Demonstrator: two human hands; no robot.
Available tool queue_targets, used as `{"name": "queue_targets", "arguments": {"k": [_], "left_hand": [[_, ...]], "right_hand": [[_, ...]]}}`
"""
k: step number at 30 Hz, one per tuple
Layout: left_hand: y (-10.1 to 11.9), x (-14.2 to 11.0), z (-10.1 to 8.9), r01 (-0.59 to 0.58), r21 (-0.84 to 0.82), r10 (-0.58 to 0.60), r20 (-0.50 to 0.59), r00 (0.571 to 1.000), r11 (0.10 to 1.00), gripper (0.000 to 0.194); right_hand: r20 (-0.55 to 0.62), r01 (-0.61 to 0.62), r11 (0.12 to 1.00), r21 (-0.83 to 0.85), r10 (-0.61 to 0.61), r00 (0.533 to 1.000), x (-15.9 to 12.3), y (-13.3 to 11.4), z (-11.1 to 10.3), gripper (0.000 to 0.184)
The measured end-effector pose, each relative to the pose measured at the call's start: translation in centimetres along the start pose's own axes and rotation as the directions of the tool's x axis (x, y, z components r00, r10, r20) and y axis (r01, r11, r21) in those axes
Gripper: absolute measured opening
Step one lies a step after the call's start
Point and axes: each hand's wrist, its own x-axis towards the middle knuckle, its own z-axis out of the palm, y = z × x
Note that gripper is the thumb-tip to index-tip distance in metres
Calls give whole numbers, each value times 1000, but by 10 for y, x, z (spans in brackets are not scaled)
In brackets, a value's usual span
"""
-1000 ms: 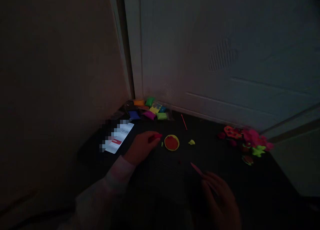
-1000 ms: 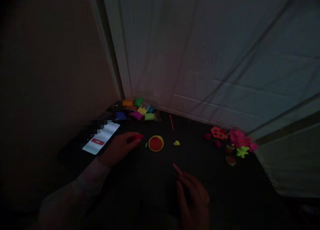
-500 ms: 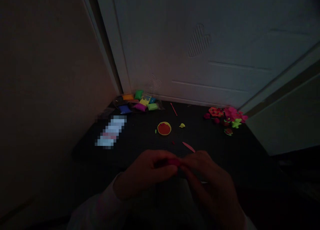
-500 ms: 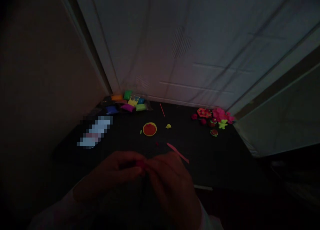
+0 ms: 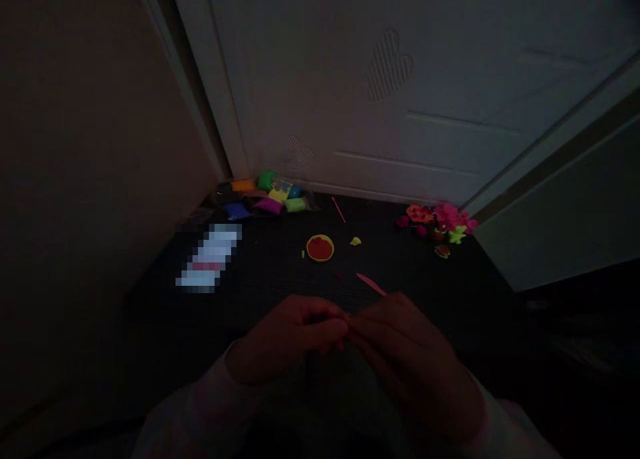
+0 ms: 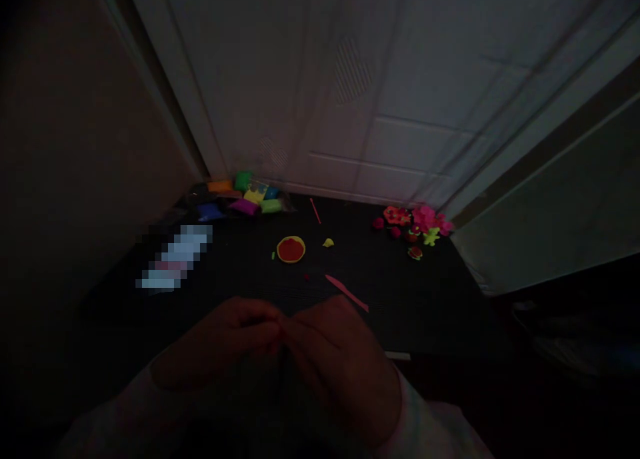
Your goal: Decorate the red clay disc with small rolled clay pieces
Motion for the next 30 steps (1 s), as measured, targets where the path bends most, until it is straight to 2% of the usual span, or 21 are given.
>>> {"name": "queue_targets", "arguments": {"k": [4,8,11,13,15,17,19,22,24,25,27,30], "left_hand": [[2,0,-1,-24,37,24,1,1000,999,14],[1,0,-2,-25,37,27,-53,998,999,12],[0,1,-2,-31,47,35,-88,995,998,9],[-1,3,-3,-44,79,52,-108,993,996,7],[-5,5,-7,-47,117,66,-163,984,992,9],[-11,9,-14,-40,160,85,-287,954,986,14],[-18,12,-26,-40,201,123,-421,899,979,18],[-24,15,-47,-64,256,185,-486,854,965,25],[-22,18,-62,-19,459,284,-516,808,888,30],[-19,21,-69,28,585,357,-532,768,811,31],[-14,30,-82,181,791,485,-519,703,585,31],[-11,52,-98,248,853,547,-492,678,460,26]], "right_hand": [[-20,31,999,-19,-32,999,3,1,0,29],[-19,-7,999,-46,6,1000,8,0,3,16],[-32,-78,997,24,79,996,12,-2,5,11],[12,-196,969,149,196,980,13,-3,4,8],[107,-365,879,307,349,931,11,-3,2,5],[195,-497,725,476,464,864,6,-2,-2,9],[192,-521,574,632,535,822,0,2,-4,12],[98,-477,449,756,642,760,-6,11,0,13],[64,-481,418,771,700,712,-7,19,9,15],[61,-495,415,763,716,695,-7,22,15,15],[51,-531,431,730,740,671,-6,30,26,14],[38,-574,450,683,764,644,-5,40,42,16]]}}
